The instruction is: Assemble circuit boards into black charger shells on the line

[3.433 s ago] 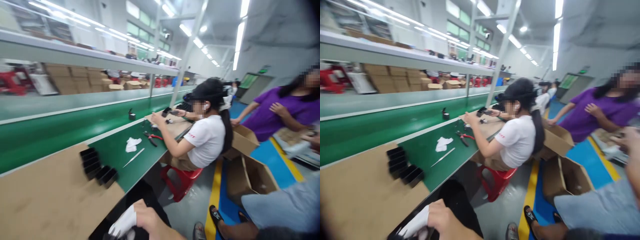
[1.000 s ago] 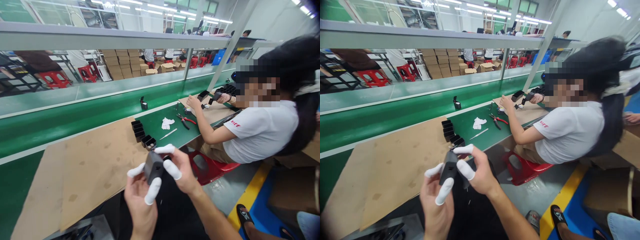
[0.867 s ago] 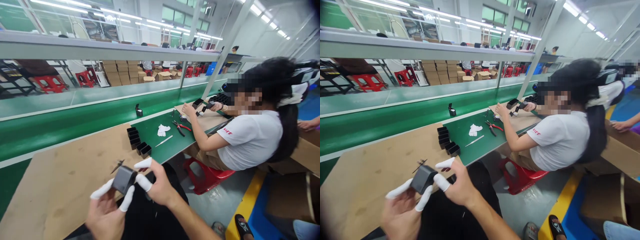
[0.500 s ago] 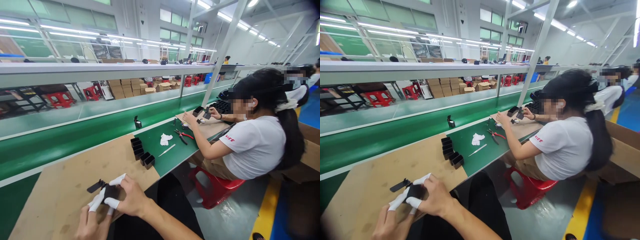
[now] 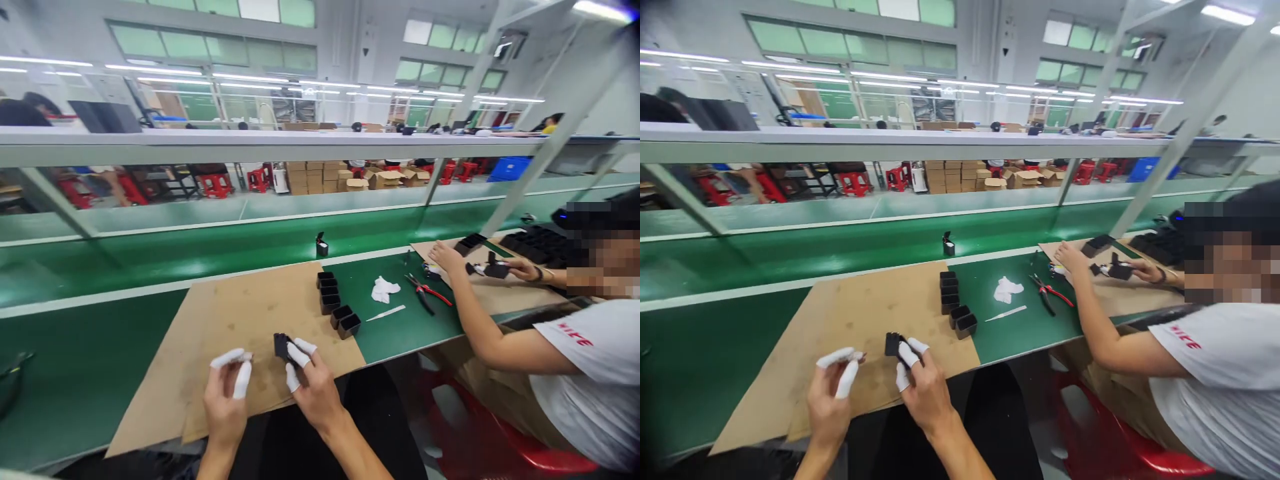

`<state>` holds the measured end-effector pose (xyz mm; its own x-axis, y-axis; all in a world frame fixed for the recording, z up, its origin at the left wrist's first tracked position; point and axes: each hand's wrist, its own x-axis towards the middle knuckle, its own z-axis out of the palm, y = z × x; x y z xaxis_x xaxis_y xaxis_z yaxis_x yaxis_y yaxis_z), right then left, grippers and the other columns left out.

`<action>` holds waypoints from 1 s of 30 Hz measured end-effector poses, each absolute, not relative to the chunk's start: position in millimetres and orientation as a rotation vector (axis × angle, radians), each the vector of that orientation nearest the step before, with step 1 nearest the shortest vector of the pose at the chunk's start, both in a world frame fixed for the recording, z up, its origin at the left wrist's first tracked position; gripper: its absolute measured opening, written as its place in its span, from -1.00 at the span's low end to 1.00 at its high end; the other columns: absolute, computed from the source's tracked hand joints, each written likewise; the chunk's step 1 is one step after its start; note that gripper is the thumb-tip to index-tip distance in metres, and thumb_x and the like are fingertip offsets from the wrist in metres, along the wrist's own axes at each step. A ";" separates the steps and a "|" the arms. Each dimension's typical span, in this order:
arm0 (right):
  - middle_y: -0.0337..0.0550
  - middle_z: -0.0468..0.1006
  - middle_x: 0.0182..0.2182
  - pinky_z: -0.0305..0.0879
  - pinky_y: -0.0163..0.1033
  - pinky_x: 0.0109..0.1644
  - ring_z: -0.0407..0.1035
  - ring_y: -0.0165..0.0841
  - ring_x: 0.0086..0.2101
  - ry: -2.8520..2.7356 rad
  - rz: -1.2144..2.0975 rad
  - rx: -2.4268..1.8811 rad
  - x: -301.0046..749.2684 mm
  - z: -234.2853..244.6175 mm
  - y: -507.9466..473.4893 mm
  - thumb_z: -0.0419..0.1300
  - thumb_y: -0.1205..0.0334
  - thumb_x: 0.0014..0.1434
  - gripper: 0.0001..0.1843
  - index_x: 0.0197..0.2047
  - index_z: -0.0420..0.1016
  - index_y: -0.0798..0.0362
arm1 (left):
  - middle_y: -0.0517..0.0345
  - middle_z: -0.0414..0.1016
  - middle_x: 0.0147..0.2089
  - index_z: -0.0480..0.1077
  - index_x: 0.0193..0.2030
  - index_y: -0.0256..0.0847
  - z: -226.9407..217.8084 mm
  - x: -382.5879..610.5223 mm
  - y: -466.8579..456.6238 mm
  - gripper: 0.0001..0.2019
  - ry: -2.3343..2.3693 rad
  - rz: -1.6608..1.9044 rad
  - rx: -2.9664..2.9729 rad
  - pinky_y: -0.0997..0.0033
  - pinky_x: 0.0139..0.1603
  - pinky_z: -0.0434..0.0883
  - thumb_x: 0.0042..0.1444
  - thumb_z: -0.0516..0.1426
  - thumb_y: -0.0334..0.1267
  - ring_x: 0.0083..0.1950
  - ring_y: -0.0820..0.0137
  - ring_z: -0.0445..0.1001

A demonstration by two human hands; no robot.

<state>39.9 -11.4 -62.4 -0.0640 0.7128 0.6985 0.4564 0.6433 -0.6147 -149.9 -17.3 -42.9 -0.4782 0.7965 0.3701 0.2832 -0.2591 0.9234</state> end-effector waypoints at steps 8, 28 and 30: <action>0.14 0.55 0.26 0.63 -0.06 0.25 0.59 -0.12 0.18 -1.752 0.193 -0.921 36.3 -64.0 -17.8 0.18 0.48 0.42 -0.43 0.40 0.48 -0.11 | 0.06 0.64 -0.26 0.50 -0.15 -0.22 -38.7 -153.8 -8.5 -0.53 1.669 1.748 1.049 0.21 -0.05 0.60 0.12 0.31 0.20 -0.19 0.22 0.66; 0.09 0.63 0.11 0.68 -0.09 0.15 0.64 -0.13 0.10 -1.740 0.161 -0.894 52.2 -54.6 -22.2 0.20 0.51 0.39 -0.42 0.39 0.50 -0.12 | 0.06 0.64 -0.25 0.53 -0.16 -0.20 -53.6 -158.7 -9.6 -0.58 1.672 1.715 1.062 0.26 -0.07 0.60 0.12 0.32 0.14 -0.17 0.22 0.65; 0.10 0.63 0.11 0.69 -0.11 0.12 0.62 -0.12 0.12 -1.698 0.142 -0.884 52.4 -51.4 -23.0 0.22 0.53 0.37 -0.41 0.37 0.51 -0.12 | 0.06 0.65 -0.24 0.53 -0.16 -0.20 -54.5 -159.2 -9.3 -0.59 1.669 1.717 1.068 0.26 -0.07 0.59 0.11 0.32 0.14 -0.17 0.21 0.65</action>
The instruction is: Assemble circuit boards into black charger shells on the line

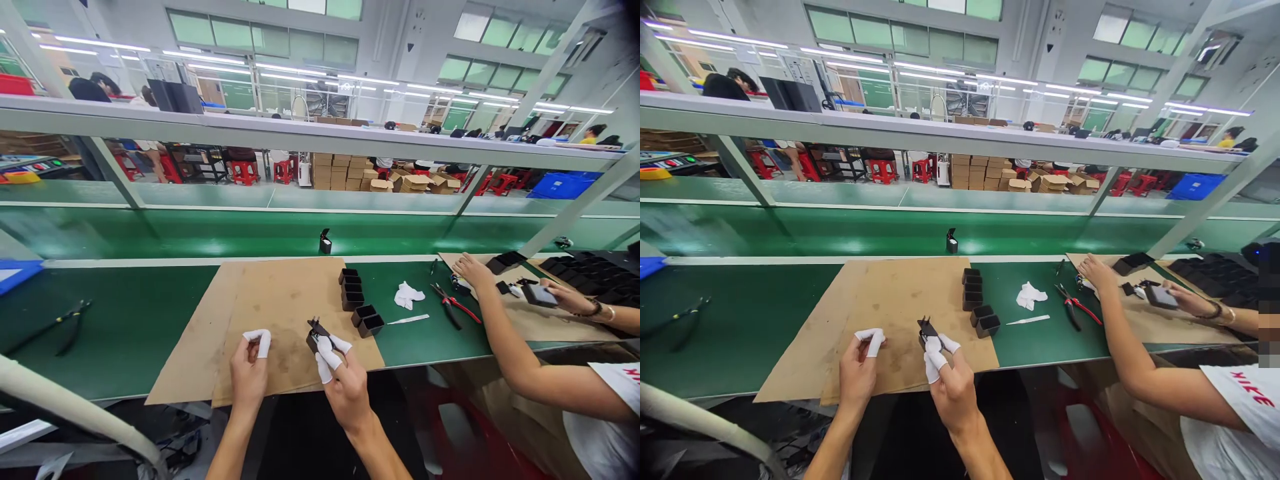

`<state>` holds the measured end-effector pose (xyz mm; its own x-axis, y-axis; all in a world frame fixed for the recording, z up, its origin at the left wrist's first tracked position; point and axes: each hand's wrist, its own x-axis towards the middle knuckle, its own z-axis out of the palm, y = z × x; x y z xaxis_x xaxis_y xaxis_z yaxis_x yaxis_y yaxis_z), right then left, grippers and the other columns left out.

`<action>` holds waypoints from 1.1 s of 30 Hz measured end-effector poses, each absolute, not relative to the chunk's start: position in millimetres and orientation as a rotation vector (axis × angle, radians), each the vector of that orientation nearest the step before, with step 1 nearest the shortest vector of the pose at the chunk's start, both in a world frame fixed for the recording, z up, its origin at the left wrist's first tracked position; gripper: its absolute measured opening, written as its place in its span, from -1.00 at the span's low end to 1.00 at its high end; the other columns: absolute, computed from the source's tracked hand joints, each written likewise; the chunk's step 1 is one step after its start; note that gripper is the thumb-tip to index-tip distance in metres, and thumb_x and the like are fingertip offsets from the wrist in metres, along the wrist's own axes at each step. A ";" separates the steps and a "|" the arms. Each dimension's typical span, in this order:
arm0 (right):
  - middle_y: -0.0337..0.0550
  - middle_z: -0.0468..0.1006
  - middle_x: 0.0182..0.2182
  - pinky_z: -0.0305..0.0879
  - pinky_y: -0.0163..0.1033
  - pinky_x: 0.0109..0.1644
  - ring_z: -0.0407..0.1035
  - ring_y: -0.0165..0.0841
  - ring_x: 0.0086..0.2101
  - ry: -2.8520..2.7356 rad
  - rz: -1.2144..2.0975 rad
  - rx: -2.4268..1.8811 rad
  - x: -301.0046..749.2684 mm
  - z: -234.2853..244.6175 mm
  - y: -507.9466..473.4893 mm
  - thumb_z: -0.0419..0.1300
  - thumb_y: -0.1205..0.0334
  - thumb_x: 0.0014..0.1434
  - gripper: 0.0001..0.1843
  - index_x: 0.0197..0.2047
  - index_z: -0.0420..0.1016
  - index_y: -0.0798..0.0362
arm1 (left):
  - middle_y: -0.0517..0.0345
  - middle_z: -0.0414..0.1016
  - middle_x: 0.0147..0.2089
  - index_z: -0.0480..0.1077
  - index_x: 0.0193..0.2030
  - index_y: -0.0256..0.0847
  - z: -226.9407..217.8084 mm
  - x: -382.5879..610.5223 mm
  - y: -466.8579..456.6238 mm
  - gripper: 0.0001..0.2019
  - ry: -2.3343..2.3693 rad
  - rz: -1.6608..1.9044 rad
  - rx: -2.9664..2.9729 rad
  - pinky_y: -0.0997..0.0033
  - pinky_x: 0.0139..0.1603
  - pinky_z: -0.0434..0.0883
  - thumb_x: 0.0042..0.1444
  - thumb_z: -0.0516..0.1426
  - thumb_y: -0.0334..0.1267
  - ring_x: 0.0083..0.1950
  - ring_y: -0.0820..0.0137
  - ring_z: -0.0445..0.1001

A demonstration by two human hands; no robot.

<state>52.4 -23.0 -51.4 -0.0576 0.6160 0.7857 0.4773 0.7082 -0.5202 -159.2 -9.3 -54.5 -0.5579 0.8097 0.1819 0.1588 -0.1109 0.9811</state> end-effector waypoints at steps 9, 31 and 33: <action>0.09 0.61 0.10 0.67 -0.06 0.16 0.59 -0.14 0.14 -1.726 0.212 -0.894 57.6 -57.8 -29.7 0.23 0.53 0.37 -0.41 0.37 0.49 -0.12 | 0.07 0.63 -0.23 0.52 -0.18 -0.21 -52.3 -153.8 -11.2 -0.68 1.674 1.713 1.081 0.28 -0.05 0.56 0.17 0.29 0.04 -0.17 0.26 0.62; -0.03 0.69 -0.07 0.77 -0.06 -0.12 0.71 -0.15 -0.14 -1.498 -0.091 -0.886 43.9 -104.7 -41.0 0.43 0.43 0.25 -0.55 0.16 0.59 -0.11 | 0.07 0.59 -0.20 0.51 -0.17 -0.22 -66.7 -150.2 -10.8 -0.73 1.636 1.722 1.102 0.35 0.00 0.50 0.22 0.28 -0.03 -0.16 0.34 0.57; -0.03 0.66 -0.05 0.77 -0.05 -0.14 0.70 -0.14 -0.14 -1.463 -0.109 -0.908 42.3 -108.9 -44.4 0.45 0.42 0.24 -0.54 0.16 0.59 -0.11 | 0.08 0.59 -0.21 0.51 -0.17 -0.22 -68.7 -150.2 -10.6 -0.73 1.646 1.725 1.108 0.36 -0.01 0.50 0.23 0.28 -0.03 -0.17 0.34 0.58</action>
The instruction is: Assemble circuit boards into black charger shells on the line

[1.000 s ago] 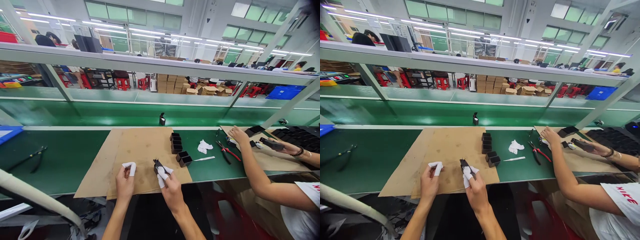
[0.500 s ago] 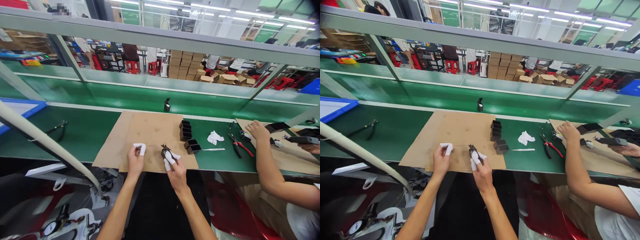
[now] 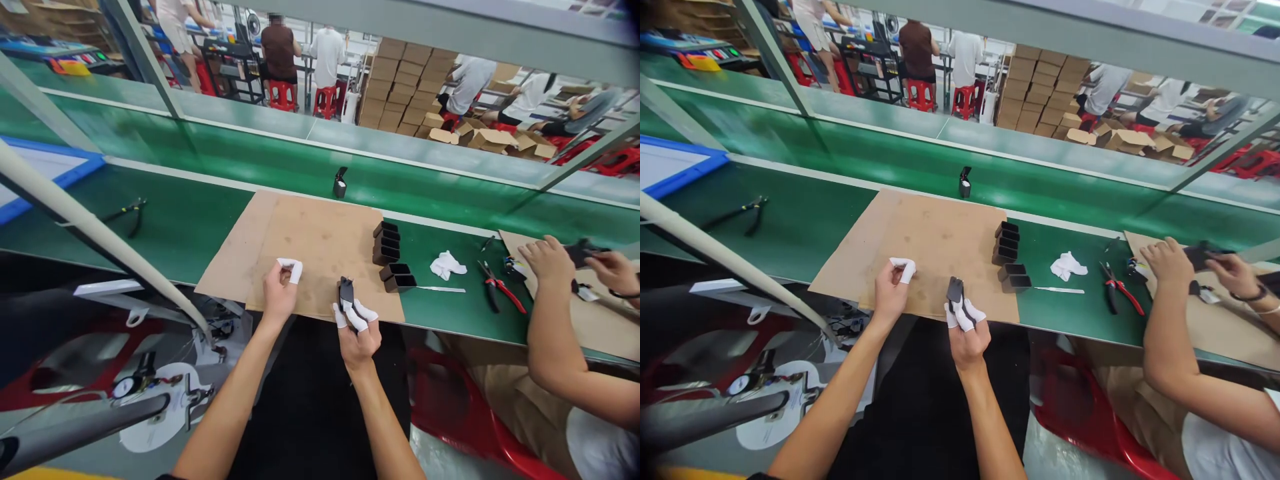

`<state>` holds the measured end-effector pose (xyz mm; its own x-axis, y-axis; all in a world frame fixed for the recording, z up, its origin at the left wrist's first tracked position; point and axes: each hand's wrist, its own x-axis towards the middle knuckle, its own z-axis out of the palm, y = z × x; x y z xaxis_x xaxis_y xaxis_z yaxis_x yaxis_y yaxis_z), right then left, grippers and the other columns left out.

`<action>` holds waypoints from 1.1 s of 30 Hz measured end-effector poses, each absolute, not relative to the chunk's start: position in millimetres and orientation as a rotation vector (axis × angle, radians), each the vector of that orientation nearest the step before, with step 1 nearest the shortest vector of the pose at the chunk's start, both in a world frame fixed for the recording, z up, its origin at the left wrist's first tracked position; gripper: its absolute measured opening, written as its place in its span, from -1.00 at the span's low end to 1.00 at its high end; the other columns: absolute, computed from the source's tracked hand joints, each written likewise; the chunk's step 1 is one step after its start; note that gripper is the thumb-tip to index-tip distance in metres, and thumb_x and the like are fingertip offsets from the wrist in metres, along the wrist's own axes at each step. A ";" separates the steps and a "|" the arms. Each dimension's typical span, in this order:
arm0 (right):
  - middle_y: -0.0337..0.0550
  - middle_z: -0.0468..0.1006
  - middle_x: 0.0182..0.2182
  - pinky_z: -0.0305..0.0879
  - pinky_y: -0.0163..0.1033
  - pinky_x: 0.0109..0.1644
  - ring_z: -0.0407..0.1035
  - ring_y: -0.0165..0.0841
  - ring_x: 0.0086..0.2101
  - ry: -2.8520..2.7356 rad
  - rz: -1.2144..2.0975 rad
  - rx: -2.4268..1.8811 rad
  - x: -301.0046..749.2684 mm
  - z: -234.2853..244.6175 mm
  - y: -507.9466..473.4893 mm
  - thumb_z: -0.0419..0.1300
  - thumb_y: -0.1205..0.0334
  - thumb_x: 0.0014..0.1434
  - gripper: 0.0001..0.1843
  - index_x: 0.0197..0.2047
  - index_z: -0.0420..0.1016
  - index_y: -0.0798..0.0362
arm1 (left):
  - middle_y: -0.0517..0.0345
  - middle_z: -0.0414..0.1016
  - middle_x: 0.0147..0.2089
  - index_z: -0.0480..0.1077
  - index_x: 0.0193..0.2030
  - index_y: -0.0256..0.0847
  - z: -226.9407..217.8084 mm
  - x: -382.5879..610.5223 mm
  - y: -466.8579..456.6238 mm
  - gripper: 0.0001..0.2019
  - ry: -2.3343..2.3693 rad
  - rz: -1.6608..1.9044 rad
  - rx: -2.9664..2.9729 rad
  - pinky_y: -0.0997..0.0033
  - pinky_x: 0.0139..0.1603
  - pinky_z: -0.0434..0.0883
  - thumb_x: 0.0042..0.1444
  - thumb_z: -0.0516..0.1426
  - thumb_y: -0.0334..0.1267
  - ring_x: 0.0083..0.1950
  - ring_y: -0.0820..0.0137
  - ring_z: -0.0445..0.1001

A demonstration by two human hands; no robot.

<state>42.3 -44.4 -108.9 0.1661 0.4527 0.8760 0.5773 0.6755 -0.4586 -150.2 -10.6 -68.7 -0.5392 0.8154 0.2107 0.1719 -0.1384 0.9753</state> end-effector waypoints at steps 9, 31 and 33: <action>-0.11 0.65 -0.17 0.74 -0.15 -0.14 0.67 -0.26 -0.21 -1.399 -0.182 -0.945 40.9 -80.1 -42.5 0.56 0.42 0.12 -0.62 -0.04 0.61 -0.01 | 0.14 0.60 -0.26 0.52 -0.20 -0.17 -71.8 -149.4 -8.2 -0.79 1.656 1.771 1.161 0.37 -0.07 0.52 0.26 0.27 -0.06 -0.21 0.35 0.60; -0.02 0.65 -0.08 0.72 -0.07 -0.09 0.67 -0.19 -0.10 -1.495 -0.044 -0.988 55.4 -90.9 -34.3 0.48 0.44 0.21 -0.60 0.08 0.58 0.00 | 0.12 0.61 -0.22 0.52 -0.19 -0.16 -72.0 -149.7 -9.1 -0.78 1.700 1.747 1.206 0.37 -0.07 0.54 0.27 0.27 -0.05 -0.18 0.34 0.60; -0.01 0.64 -0.09 0.72 -0.09 -0.09 0.66 -0.20 -0.10 -1.517 -0.037 -1.001 56.5 -90.2 -33.7 0.46 0.45 0.22 -0.60 0.10 0.59 -0.01 | 0.12 0.61 -0.22 0.52 -0.17 -0.16 -72.8 -150.7 -8.6 -0.78 1.693 1.747 1.196 0.37 -0.06 0.53 0.27 0.28 -0.05 -0.17 0.34 0.60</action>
<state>56.5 -33.7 -90.2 0.1332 0.5517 0.8234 0.5914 0.6224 -0.5127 -150.7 -8.6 -72.8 -0.5371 0.7951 0.2818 0.2569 -0.1640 0.9524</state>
